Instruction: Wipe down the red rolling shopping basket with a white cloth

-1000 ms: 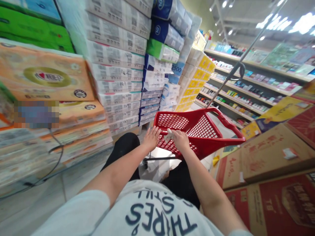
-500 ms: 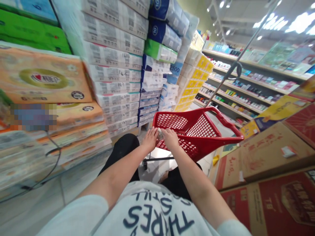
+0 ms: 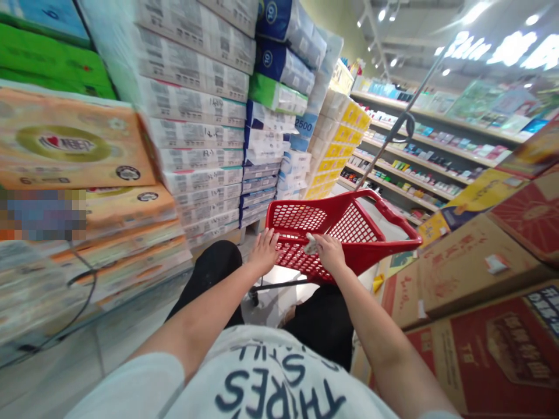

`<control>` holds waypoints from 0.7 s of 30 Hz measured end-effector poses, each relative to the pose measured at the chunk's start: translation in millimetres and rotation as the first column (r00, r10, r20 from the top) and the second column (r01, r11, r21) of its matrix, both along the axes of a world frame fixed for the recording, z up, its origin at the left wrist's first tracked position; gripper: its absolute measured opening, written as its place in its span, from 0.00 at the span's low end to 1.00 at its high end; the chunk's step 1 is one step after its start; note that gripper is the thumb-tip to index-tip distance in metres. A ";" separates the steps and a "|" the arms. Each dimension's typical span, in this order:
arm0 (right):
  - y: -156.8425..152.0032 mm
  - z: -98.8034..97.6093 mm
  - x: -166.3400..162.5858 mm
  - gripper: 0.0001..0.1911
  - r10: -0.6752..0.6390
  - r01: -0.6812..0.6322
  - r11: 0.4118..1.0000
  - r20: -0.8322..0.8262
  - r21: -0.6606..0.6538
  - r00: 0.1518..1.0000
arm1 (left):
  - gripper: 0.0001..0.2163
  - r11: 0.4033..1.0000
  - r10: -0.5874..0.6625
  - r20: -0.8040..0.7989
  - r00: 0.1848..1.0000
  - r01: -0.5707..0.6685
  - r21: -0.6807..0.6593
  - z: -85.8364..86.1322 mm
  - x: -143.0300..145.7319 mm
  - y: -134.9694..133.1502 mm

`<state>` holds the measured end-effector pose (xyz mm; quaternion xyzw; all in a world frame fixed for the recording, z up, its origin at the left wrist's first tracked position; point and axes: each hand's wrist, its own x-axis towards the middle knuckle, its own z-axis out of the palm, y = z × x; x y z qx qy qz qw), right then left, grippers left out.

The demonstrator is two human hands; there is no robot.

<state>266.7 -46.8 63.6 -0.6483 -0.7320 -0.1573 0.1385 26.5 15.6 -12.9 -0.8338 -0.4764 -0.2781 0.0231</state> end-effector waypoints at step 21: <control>-3.0 11.0 1.4 0.19 -0.068 0.064 0.997 -0.085 -0.053 0.994 | 0.27 0.964 -0.205 -0.155 0.966 0.227 0.140 37.9 63.4 -19.1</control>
